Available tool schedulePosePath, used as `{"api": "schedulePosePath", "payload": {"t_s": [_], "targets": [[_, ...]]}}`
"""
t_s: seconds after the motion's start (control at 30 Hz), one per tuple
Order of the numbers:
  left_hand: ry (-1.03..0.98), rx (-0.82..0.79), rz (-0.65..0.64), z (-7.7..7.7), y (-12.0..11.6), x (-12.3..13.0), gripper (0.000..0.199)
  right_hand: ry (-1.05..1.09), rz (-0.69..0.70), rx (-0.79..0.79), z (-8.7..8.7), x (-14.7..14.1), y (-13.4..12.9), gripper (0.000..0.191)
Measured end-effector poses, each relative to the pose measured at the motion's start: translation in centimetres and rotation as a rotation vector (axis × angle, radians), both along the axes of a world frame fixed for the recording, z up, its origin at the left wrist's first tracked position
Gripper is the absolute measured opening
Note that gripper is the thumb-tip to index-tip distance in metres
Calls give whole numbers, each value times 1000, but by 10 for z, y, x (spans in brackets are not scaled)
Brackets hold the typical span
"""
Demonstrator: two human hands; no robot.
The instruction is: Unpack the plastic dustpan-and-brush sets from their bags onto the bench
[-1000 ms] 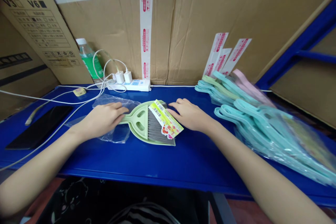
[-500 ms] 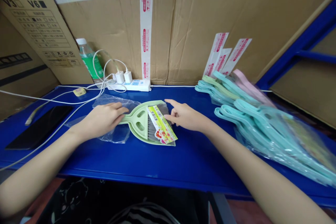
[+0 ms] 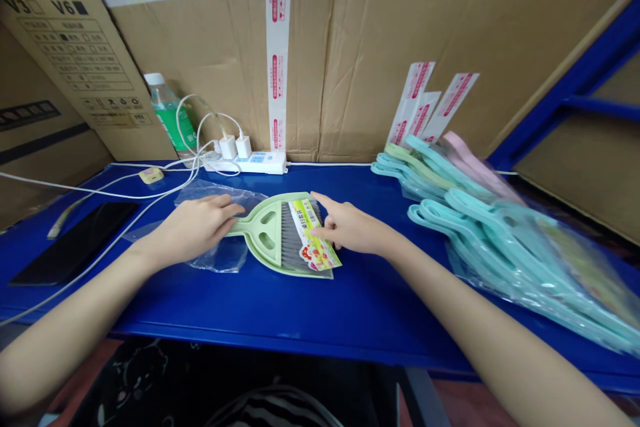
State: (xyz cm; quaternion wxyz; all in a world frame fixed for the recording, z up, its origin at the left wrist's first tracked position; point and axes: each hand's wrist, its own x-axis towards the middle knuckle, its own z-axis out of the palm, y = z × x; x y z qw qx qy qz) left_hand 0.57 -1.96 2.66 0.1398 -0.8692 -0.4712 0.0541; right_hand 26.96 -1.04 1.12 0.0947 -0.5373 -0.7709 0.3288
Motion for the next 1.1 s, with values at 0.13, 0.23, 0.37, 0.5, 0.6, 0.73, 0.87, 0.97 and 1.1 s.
{"api": "schedulePosePath", "payload": {"t_s": [0.13, 0.23, 0.37, 0.5, 0.6, 0.73, 0.87, 0.97, 1.1], "targets": [[4, -5, 1, 0, 0, 0, 29, 28, 23, 1, -2, 1, 0, 81], [7, -9, 1, 0, 0, 0, 30, 28, 19, -3, -2, 1, 0, 81], [7, -4, 4, -1, 1, 0, 29, 34, 14, -9, -2, 2, 0, 85], [8, 8, -8, -1, 1, 0, 28, 37, 38, -5, -3, 3, 0, 83], [14, 2, -1, 0, 0, 0, 30, 29, 51, -12, -2, 3, 0, 82], [23, -15, 12, 0, -1, 1, 29, -11, 61, 1, 0, 0, 0, 79], [39, -18, 18, 1, -1, 2, 27, -76, 95, 42, 1, 0, 0, 68], [45, -29, 17, 1, -1, 2, 28, -86, 118, 64, 0, 1, 0, 67], [47, -37, 15, 1, 0, 2, 28, -110, 134, 98, -1, 1, 0, 65]]}}
